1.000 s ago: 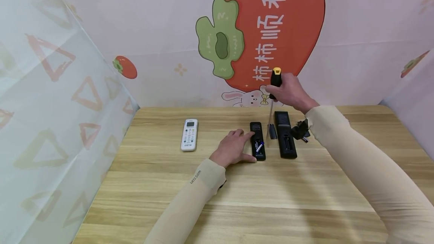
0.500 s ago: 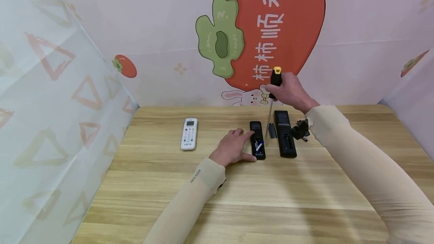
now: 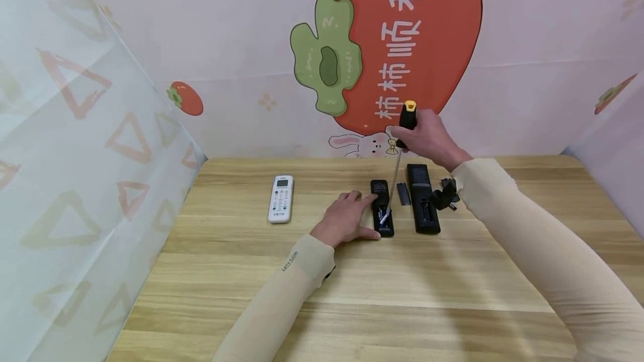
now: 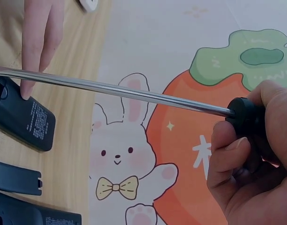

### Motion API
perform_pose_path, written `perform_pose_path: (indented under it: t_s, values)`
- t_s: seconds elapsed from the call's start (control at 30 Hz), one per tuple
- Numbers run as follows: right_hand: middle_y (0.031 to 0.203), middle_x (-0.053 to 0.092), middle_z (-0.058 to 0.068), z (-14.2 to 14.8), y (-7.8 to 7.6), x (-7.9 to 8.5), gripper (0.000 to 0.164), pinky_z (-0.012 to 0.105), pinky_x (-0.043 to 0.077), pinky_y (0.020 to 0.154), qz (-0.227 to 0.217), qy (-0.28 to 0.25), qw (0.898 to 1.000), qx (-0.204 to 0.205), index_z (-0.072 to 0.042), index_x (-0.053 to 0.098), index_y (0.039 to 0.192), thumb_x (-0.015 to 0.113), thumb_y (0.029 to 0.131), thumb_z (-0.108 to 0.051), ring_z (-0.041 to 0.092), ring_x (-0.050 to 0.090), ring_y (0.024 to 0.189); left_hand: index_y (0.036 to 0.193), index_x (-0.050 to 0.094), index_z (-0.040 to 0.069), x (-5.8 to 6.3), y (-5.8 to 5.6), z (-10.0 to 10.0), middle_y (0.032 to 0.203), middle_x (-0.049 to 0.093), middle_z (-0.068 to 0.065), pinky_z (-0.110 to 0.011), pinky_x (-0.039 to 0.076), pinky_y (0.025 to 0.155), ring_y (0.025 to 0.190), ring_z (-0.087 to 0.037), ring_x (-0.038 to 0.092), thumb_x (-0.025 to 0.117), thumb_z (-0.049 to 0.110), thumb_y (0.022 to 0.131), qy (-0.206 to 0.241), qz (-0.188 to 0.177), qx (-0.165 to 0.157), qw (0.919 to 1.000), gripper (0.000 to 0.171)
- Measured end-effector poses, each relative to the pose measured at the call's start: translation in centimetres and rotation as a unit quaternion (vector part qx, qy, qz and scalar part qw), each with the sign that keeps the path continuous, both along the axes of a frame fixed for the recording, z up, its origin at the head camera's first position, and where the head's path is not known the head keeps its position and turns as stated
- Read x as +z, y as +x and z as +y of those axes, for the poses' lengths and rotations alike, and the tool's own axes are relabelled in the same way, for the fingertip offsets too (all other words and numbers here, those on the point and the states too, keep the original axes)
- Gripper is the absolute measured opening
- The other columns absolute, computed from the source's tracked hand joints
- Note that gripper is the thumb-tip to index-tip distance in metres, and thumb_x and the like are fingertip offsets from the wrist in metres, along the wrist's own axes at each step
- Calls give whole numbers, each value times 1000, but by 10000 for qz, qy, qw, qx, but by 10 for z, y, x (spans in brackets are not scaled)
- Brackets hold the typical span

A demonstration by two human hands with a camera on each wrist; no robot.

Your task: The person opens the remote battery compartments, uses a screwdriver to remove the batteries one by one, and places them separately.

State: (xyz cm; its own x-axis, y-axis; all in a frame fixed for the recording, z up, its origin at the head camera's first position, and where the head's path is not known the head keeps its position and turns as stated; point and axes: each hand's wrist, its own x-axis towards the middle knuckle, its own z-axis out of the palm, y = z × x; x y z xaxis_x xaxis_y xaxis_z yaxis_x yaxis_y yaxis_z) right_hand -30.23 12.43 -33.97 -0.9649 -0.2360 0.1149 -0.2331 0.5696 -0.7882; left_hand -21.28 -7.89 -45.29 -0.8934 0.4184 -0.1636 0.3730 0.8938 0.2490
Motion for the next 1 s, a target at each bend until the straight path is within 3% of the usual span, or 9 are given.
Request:
perform_pose_path:
  t_s: [0.23,0.4,0.6,1.0]
  values:
    - [102,67,18,-3,4,-2,35,29,57,64,135,-158,9998,66,-2,60,127,63,100,-25,34,69,77,158,38,28,-1,-1,0,151,45,-9,-46,41,111,139,-30,42,76,64,81,-29,-15,-9,10000,93]
    - [88,67,17,-5,7,-3,22,29,55,60,349,-165,9992,125,-1,62,106,62,100,-22,33,68,71,158,38,28,-1,-1,-1,151,45,-9,-46,41,111,139,-30,42,76,64,81,-29,-8,-13,10000,93]
    - [75,67,14,-7,10,-4,23,32,49,55,469,-61,9988,157,-1,62,89,61,100,-22,27,64,63,158,38,28,0,-1,-1,151,45,-9,-46,40,111,140,-30,41,76,64,81,-16,-15,-13,10000,93]
    - [73,66,14,-9,20,-1,24,32,49,57,442,-26,9986,286,-1,61,83,63,98,-19,27,63,63,158,37,29,0,-1,0,152,44,-9,-46,40,111,140,-30,41,75,65,81,-107,0,-5,9999,94]
